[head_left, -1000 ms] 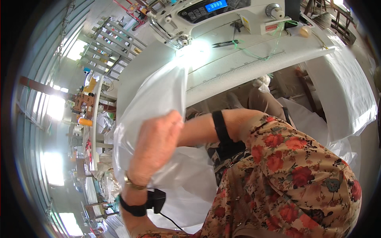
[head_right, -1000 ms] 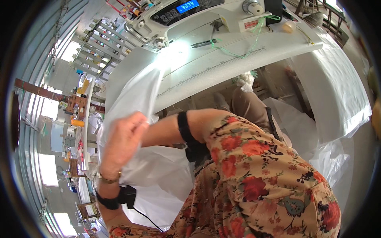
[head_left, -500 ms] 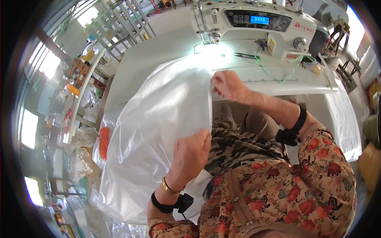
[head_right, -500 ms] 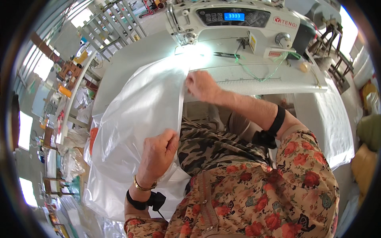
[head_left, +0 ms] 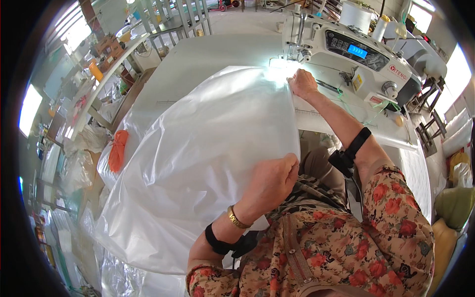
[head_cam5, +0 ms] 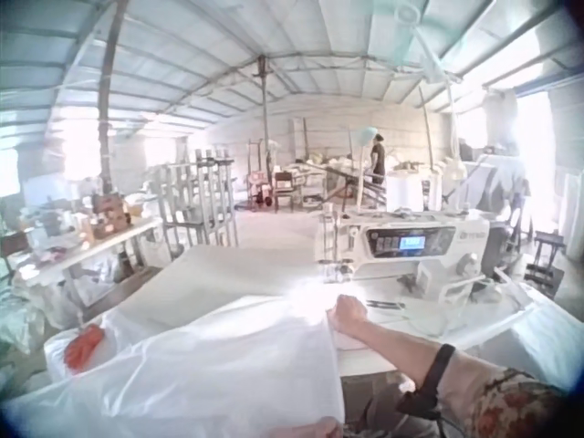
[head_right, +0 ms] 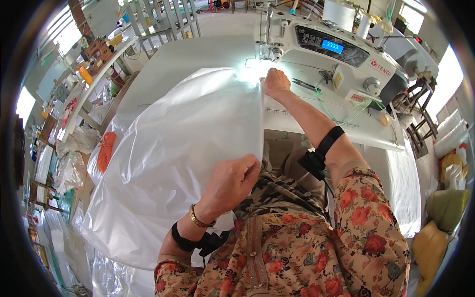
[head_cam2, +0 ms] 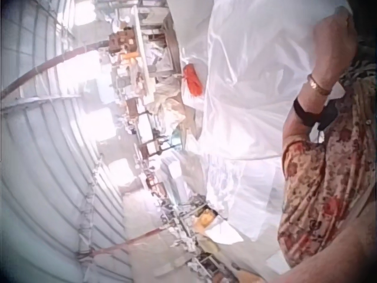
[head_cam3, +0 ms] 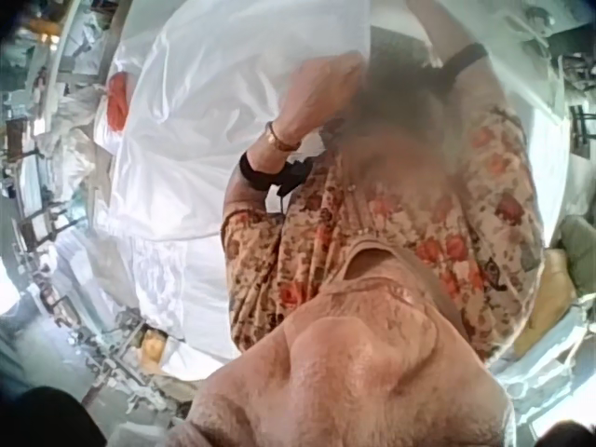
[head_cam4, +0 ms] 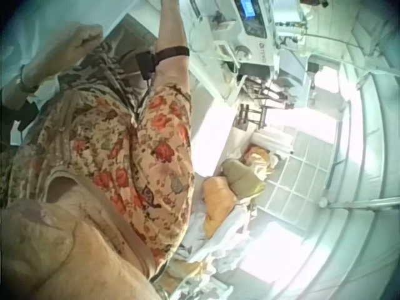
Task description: The recorder is sewing a large white plastic or fabric sheet using an industrial sewing machine.
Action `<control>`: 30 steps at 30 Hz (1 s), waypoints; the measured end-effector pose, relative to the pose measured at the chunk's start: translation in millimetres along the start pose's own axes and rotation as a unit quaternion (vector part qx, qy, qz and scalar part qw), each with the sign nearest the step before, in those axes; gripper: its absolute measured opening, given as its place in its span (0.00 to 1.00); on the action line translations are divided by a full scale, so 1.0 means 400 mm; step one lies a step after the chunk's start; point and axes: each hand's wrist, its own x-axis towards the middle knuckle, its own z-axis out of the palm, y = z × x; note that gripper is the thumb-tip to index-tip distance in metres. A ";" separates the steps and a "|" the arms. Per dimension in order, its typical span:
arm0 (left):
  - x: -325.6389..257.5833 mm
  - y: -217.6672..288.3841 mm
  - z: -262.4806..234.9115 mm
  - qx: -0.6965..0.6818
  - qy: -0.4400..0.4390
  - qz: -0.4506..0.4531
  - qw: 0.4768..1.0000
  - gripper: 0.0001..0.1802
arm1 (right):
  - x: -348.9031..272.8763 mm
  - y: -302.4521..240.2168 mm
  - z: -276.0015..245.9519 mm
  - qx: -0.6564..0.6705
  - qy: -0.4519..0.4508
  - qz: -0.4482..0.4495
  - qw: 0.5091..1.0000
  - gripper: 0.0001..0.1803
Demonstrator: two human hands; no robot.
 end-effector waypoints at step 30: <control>-0.006 -0.059 0.116 -0.004 -0.016 0.034 0.999 0.03 | -0.012 -0.044 -0.005 -0.232 -0.029 -0.130 0.963 0.08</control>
